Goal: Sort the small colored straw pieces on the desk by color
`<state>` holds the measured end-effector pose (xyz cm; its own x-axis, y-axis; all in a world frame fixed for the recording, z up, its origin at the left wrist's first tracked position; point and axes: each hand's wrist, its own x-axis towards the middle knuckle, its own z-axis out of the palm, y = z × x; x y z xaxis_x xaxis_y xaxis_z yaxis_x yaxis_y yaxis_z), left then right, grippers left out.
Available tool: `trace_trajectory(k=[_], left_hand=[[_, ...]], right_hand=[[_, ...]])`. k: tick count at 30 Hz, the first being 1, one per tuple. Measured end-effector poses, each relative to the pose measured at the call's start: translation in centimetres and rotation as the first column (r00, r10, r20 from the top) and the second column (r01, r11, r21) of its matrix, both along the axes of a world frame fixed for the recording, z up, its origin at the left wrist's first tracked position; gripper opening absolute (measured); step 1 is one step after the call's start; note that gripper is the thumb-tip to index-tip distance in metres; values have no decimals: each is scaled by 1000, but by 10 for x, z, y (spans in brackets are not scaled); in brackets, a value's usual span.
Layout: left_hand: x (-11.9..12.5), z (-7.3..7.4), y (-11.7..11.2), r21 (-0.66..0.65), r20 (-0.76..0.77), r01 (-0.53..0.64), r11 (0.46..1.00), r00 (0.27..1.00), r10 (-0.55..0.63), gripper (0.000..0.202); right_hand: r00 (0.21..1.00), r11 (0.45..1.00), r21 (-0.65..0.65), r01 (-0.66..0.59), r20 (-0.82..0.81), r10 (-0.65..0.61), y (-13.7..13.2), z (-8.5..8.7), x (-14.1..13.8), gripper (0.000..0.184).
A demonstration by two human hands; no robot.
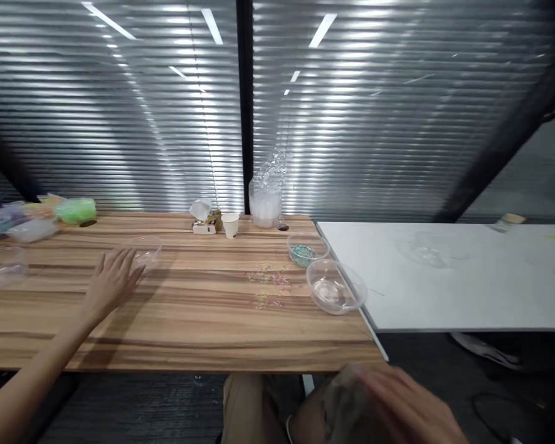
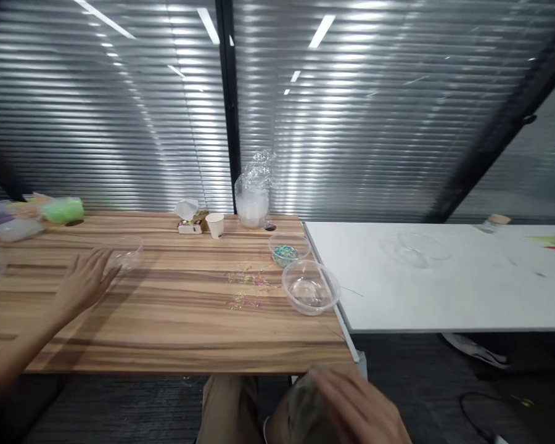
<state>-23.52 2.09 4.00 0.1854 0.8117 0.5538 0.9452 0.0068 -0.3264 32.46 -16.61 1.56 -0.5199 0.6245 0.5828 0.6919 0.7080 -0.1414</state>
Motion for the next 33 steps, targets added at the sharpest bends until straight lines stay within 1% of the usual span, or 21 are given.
trace_trajectory(k=[2,3,4,6,7,8,9,11,14,16,18,19,22,23,24,25,26,28,29,31,33], left_hand=[[15,-4,8,-46,-42,13,999,999,-15,52],[19,-5,12,-74,-56,-7,997,998,3,53],[22,-6,17,-106,-66,-39,994,997,32,53],[24,-4,28,-186,-66,-107,977,993,97,54],[25,-3,33,-221,-59,-133,966,991,123,52],[26,-1,37,-242,-42,-149,959,989,143,51],[28,2,40,-238,-24,-149,960,989,147,49],[34,5,45,-167,13,-137,976,990,142,45],[54,6,47,-51,40,-82,995,996,84,42],[74,3,48,-22,72,4,1000,997,-2,43],[98,-4,49,-27,118,123,992,986,-119,43],[112,-9,49,-6,168,165,986,972,-162,42],[157,-25,54,-47,335,347,937,889,-312,44],[172,-31,57,-98,408,424,900,843,-352,47],[186,-37,59,-142,491,482,865,793,-361,50],[200,-43,62,-199,555,525,827,756,-346,54],[212,-48,65,-254,597,541,802,740,-310,57],[230,-57,71,-363,636,544,756,738,-226,61],[237,-60,75,-401,642,552,731,739,-206,63],[245,-65,83,-431,650,569,700,734,-197,66],[250,-67,91,-425,659,582,693,724,-203,67]], right_hand=[[980,981,-25,193,-42,-194,19,6,6,43],[958,955,-74,287,-3,-288,29,7,7,40],[925,915,-137,380,73,-373,41,8,8,41],[845,814,-238,530,223,-485,63,9,9,46],[810,770,-263,582,268,-521,73,9,9,47],[791,742,-283,608,299,-534,82,9,8,46],[780,726,-294,622,318,-539,89,10,6,43],[768,710,-302,635,340,-543,102,11,2,35],[749,700,-280,657,344,-566,120,11,-4,28],[737,692,-265,672,335,-588,133,10,-6,29],[723,673,-270,689,328,-608,149,8,-8,31],[716,662,-278,696,325,-618,156,7,-8,32],[703,634,-304,711,292,-649,179,6,-10,34],[700,627,-312,713,276,-659,185,6,-10,35],[698,623,-318,714,263,-666,191,7,-9,35],[698,622,-320,714,255,-669,196,7,-8,37],[698,622,-322,714,252,-671,200,7,-7,39],[704,627,-325,708,243,-668,204,7,-3,43],[710,635,-326,701,233,-664,205,5,-1,45],[722,655,-314,687,197,-663,203,-1,1,46],[726,680,-268,682,137,-674,199,-10,0,45]])
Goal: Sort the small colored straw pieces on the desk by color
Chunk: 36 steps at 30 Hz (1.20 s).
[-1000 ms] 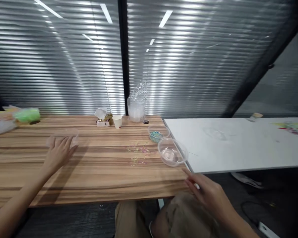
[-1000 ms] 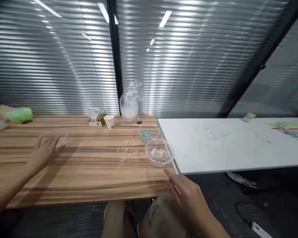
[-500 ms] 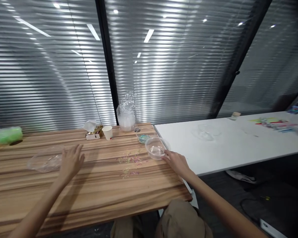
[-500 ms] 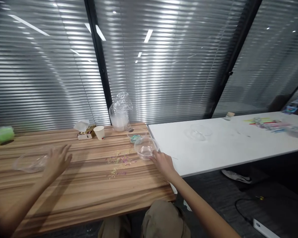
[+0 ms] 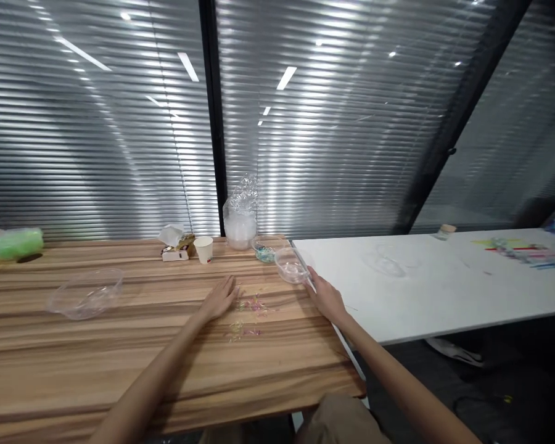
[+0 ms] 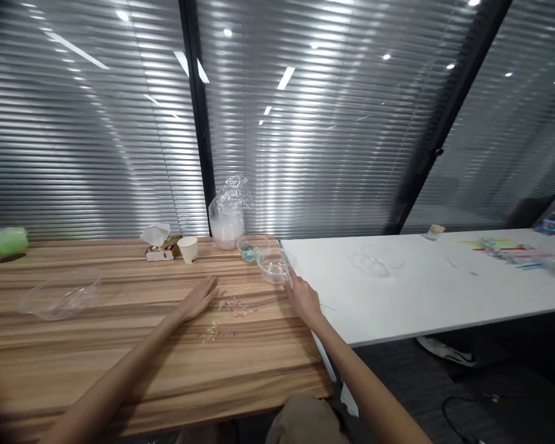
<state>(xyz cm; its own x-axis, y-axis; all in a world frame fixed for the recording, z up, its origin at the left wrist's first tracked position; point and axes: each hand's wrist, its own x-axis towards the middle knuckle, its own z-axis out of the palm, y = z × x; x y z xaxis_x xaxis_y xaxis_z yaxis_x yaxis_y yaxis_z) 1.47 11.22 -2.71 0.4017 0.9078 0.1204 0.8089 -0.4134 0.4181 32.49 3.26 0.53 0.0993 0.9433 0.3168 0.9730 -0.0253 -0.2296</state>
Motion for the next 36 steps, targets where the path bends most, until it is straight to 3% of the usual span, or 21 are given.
trace_trajectory(k=[3,6,8,10,13,18,23,25,28,31,36], left_hand=[[4,1,7,18,42,19,1000,999,-20,65],[1,2,8,138,147,-9,990,989,-11,60],[-6,1,10,275,194,-132,952,978,80,57],[-18,0,16,349,180,-266,898,960,215,55],[-36,-2,31,234,99,-327,915,945,313,56],[-37,-2,35,105,20,-125,987,992,124,54],[-18,0,13,58,7,50,997,999,-51,58],[-11,1,8,25,73,131,991,988,-132,61],[-6,4,6,-21,222,157,987,964,-148,64],[-5,9,3,-36,306,166,986,941,-147,63],[-7,11,-21,33,189,312,950,931,-312,52]], right_hand=[[995,984,167,-62,-61,73,-7,-18,-9,40],[929,922,237,-305,-141,343,-7,-33,-25,38],[869,881,198,-429,-177,463,-1,-38,-37,44],[846,872,101,-480,-210,490,9,-40,-48,53],[856,873,-34,-486,-220,468,31,-38,-63,60],[843,859,-89,-504,-268,467,72,-35,-90,64],[767,802,-51,-596,-332,549,105,-32,-117,58],[724,767,-32,-641,-355,591,112,-29,-125,49],[657,711,-12,-703,-395,642,110,-25,-133,35],[604,667,-7,-745,-432,670,96,-23,-132,32],[533,601,-9,-799,-472,702,64,-18,-113,34]])
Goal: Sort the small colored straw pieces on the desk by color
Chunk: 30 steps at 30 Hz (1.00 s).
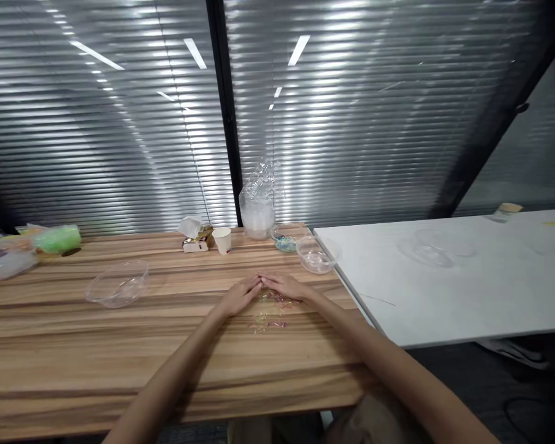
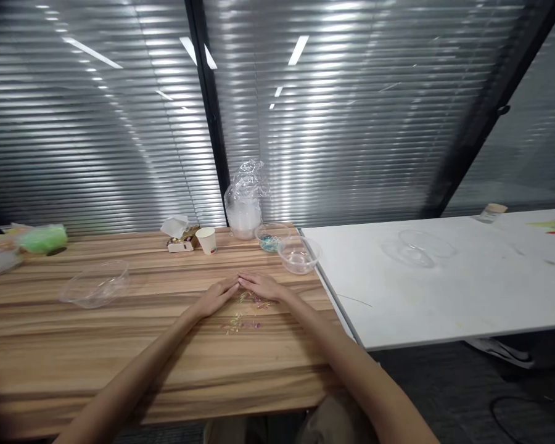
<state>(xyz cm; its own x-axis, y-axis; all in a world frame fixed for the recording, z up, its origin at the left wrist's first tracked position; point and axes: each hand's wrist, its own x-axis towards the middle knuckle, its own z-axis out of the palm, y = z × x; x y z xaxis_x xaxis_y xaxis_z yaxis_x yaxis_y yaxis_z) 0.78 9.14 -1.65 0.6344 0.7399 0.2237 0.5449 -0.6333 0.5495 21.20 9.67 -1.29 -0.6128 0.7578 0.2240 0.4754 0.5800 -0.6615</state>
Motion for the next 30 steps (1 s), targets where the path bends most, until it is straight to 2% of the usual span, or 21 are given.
trace_trajectory(k=[3,6,8,13,16,20,30], left_hand=[[-2,-2,-22,48,-111,52,998,993,-46,53],[-2,0,-41,69,-200,120,990,974,-104,57],[0,3,-50,100,-246,179,979,958,-150,58],[7,8,-65,182,-344,246,952,923,-173,65],[10,6,-70,209,-357,240,948,921,-155,67],[12,3,-70,232,-351,150,961,935,-62,66],[-5,-2,-56,230,-395,-21,973,912,113,70]], right_hand=[[996,996,5,-93,5,93,-18,1,13,43],[993,993,34,-114,16,114,-35,1,24,53],[994,992,58,-112,12,112,-48,0,30,54],[995,987,158,37,89,-52,-82,-3,41,61],[972,975,216,55,212,-101,-95,-7,40,66],[945,964,262,43,301,-124,-94,-11,27,66],[908,939,329,-101,417,-48,-58,-14,-10,60]])
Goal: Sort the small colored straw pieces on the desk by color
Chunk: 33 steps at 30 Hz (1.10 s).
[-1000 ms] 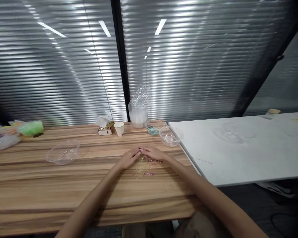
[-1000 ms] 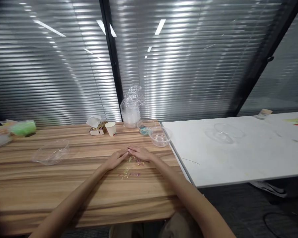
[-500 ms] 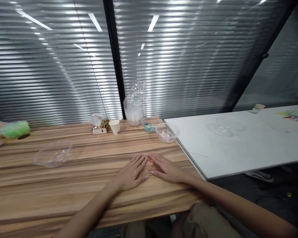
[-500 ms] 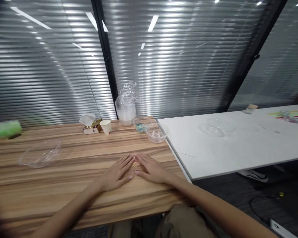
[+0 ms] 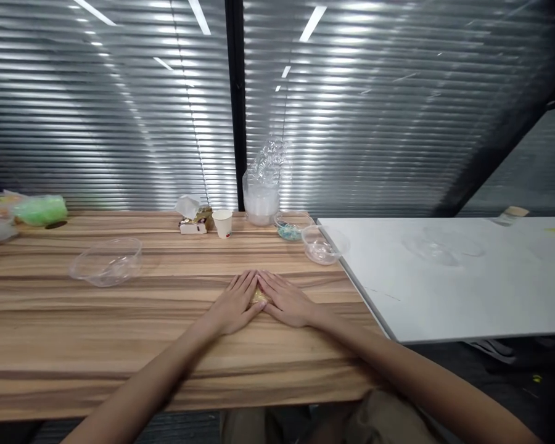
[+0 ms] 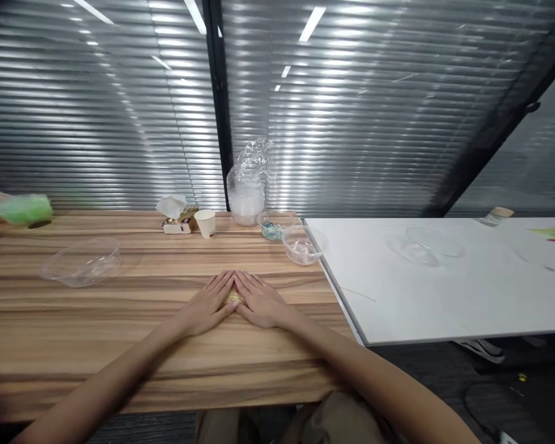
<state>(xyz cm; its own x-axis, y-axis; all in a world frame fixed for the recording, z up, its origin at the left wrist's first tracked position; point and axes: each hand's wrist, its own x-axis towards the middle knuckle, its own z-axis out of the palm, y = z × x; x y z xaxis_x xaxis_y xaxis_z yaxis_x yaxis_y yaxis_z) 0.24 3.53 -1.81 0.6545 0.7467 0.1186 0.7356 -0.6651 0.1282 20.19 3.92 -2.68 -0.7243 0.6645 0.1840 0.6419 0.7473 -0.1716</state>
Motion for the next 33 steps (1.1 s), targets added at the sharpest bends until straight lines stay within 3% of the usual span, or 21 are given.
trace_trajectory(k=[5,14,19,24,26,28,31,33], left_hand=[[0,1,-4,13,8,18,1000,1000,-18,69],[14,6,-17,-26,56,175,984,983,-173,68],[12,3,-7,-80,101,97,992,991,-89,66],[0,7,8,-336,332,54,940,941,64,61],[-6,11,15,-405,461,57,912,875,150,60],[-12,14,20,-424,517,21,905,826,223,60],[-16,15,26,-377,469,-31,926,855,220,60],[-16,14,27,-324,406,13,946,905,126,57]], right_hand=[[1000,1000,-10,-17,-5,17,-1,0,2,60],[993,995,-74,70,-95,-77,-34,5,36,59],[991,992,-80,95,-82,-101,-26,4,29,64],[983,986,-155,56,-163,-81,4,5,6,67],[942,981,-179,71,-312,-125,17,5,-1,63],[846,970,-208,127,-488,-216,28,5,-7,60],[721,943,-275,185,-614,-320,34,4,-10,57],[750,949,-277,153,-593,-294,32,4,-7,56]])
